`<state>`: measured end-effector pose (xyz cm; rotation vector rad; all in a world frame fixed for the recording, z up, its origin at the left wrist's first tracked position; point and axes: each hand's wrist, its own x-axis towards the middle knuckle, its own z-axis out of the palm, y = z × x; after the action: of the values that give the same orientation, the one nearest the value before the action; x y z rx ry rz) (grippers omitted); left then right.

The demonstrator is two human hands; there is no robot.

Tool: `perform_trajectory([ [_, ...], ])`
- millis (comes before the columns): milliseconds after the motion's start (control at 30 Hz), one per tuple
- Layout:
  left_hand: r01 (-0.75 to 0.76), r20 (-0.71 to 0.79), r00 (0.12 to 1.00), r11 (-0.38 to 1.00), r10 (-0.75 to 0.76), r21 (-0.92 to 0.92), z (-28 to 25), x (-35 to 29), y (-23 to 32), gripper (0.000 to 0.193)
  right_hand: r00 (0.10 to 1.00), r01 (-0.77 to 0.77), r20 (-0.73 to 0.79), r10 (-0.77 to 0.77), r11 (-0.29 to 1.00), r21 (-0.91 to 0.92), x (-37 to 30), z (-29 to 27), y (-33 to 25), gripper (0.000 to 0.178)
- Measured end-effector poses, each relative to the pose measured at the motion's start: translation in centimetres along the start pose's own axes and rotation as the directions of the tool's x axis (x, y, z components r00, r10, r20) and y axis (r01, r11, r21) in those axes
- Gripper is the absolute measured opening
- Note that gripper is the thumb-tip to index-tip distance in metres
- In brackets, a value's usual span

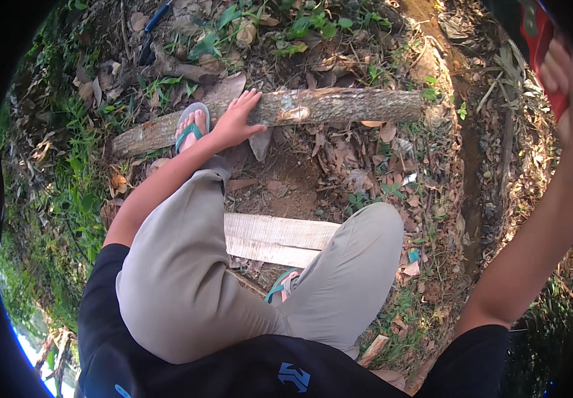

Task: The person uses a hand saw to cut through several wooden boards while squatting on the ground.

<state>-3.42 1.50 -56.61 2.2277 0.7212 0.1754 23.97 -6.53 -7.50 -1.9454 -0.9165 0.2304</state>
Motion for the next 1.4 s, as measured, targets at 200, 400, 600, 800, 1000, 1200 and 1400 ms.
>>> perform_trajectory([
  [200,-0.025,0.04,0.999,0.998,0.027,-0.059,-0.1,1.0,-0.5,0.097,0.977,-0.177,0.112,0.182,0.983,-0.054,-18.6,6.6,10.8,0.024],
  [400,-0.108,0.004,0.994,0.993,0.108,-0.038,0.4,1.2,-0.4,0.089,0.858,-0.506,0.215,0.466,0.838,0.202,-26.7,11.4,16.5,0.022],
  [600,-0.098,-0.005,0.995,0.994,0.097,-0.045,0.0,1.1,0.0,0.088,0.864,-0.485,0.255,0.435,0.855,0.183,-27.1,11.9,17.0,0.022],
  [800,-0.106,-0.031,0.994,0.991,0.104,-0.084,0.4,1.5,0.0,0.087,0.886,-0.422,0.247,0.393,0.903,0.078,-28.0,12.1,15.8,0.023],
  [1000,-0.101,-0.032,0.995,0.991,0.099,-0.089,0.6,0.8,-0.9,0.09,0.867,-0.424,0.279,0.412,0.905,-0.018,-29.3,10.6,12.4,0.02],
  [1200,-0.137,-0.017,0.991,0.979,0.136,-0.149,0.9,1.7,-1.1,0.093,0.931,-0.281,0.223,0.288,0.958,-0.061,-23.9,17.6,17.0,0.031],
  [1400,-0.091,0.013,0.996,0.993,0.093,-0.075,0.7,1.6,-1.0,0.092,0.92,-0.351,0.194,0.34,0.936,0.025,-25.4,16.2,18.9,0.028],
])
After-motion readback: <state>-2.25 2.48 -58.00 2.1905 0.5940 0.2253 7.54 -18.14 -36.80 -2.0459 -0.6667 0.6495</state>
